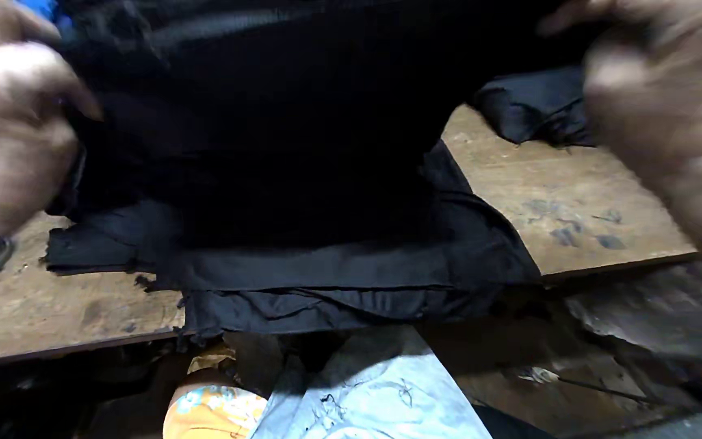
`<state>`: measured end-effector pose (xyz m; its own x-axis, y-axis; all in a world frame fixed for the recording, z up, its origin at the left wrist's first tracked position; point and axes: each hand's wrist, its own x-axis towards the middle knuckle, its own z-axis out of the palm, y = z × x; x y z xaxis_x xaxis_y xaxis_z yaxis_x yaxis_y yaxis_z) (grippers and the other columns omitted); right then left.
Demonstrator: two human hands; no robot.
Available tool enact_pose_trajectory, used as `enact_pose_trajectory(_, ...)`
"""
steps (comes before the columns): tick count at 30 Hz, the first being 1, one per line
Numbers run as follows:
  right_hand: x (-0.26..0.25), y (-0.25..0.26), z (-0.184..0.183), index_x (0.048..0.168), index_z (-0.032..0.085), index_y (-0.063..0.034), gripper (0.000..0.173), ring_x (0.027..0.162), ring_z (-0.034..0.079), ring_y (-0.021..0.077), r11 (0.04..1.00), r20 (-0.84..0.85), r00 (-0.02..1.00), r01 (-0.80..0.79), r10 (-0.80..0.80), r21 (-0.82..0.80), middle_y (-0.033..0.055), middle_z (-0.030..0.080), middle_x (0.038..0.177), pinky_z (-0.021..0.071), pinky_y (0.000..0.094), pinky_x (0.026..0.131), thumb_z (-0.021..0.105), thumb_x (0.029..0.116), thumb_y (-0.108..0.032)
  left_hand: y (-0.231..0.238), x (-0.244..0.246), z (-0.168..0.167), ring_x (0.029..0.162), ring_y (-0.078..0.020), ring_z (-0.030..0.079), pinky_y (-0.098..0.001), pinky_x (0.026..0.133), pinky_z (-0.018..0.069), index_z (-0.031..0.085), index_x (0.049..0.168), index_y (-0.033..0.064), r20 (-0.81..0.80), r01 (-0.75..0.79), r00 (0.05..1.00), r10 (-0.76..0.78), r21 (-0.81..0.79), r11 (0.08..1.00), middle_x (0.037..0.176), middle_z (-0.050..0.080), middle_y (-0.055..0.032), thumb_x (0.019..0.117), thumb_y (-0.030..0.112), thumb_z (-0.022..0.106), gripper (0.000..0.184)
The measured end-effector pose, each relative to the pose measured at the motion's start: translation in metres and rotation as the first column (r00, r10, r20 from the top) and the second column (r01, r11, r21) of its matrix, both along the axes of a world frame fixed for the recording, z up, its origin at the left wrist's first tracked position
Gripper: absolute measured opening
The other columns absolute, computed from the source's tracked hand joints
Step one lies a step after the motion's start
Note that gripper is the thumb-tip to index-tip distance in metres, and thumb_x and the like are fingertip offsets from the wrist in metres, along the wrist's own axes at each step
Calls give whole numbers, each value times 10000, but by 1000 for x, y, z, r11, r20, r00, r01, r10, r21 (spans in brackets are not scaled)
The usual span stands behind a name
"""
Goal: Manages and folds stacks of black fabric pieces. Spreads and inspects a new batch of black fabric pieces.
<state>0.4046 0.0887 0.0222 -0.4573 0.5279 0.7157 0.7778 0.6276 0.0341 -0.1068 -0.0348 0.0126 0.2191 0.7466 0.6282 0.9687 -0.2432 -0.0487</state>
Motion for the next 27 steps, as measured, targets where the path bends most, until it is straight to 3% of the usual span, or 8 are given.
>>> enact_pose_trajectory(3, 7, -35, -53, 957, 714, 34, 229, 1087, 675, 403, 948, 187, 930, -315, 317, -38, 239, 693, 1165, 561, 550, 891, 485, 965, 25, -40, 10, -47, 1195, -558, 515, -660, 1055, 369, 659, 885, -103, -77, 89, 992, -97, -97, 991, 1187, 637, -322, 941, -91, 447, 219)
enact_pose_trajectory(5, 14, -60, -98, 888, 735, 0, 216, 1024, 704, 343, 919, 203, 899, -361, 387, -157, 180, 724, 1092, 595, 494, 817, 523, 891, 43, -60, 6, -95, 1137, -497, 562, -620, 1007, 412, 694, 868, -66, -10, 139, 990, -142, -143, 980, 1125, 681, -252, 936, -30, 435, 270)
enact_pose_trajectory(8, 22, -78, -134, 916, 750, -18, 195, 1035, 688, 270, 869, 99, 894, -392, 438, -301, 143, 710, 1080, 594, 406, 861, 562, 870, -46, -85, 15, -128, 1170, -458, 578, -594, 1019, 444, 672, 867, -85, 116, 160, 984, -136, -234, 959, 1154, 664, -248, 901, 55, 439, 275)
enact_pose_trajectory(11, 23, -86, -140, 977, 748, -31, 255, 1150, 644, 266, 851, 100, 895, -371, 434, -372, 145, 682, 1166, 567, 396, 952, 674, 855, -242, -98, 24, -128, 1206, -435, 595, -574, 1013, 478, 679, 958, -115, 180, 153, 979, -99, -319, 935, 1281, 606, -285, 879, 331, 509, 484)
enact_pose_trajectory(13, 23, -91, -138, 988, 733, -18, 281, 1202, 627, 313, 862, 175, 892, -328, 418, -386, 174, 674, 1196, 564, 411, 963, 716, 814, -238, -101, 24, -126, 1237, -421, 590, -571, 1018, 486, 689, 993, -94, 180, 149, 980, -85, -376, 914, 1340, 581, -269, 820, 437, 572, 571)
enact_pose_trajectory(16, 23, -94, -139, 985, 737, 10, 188, 1208, 627, 344, 867, 184, 894, -317, 409, -385, 194, 682, 1186, 558, 408, 965, 720, 850, -119, -101, 19, -134, 1224, -404, 604, -563, 1004, 506, 698, 979, -61, 150, 151, 983, -107, -331, 931, 1332, 598, -245, 865, 356, 592, 445)
enact_pose_trajectory(21, 28, -75, -139, 842, 742, -49, 88, 1098, 667, 245, 812, 104, 866, -408, 488, -417, 104, 711, 1093, 568, 377, 952, 670, 882, -80, -93, 13, -141, 1177, -365, 636, -509, 988, 534, 702, 974, -46, 87, 184, 982, -168, -242, 953, 1286, 626, -220, 934, 169, 546, 268)
enact_pose_trajectory(27, 30, -56, -99, 908, 778, -78, 226, 973, 685, 125, 798, -5, 916, -353, 402, -488, 56, 722, 1062, 577, 309, 865, 583, 955, -183, -95, 19, -129, 1132, -373, 644, -551, 910, 542, 713, 1034, -19, 35, 89, 996, -82, -342, 936, 1302, 613, -216, 927, 408, 474, 500)
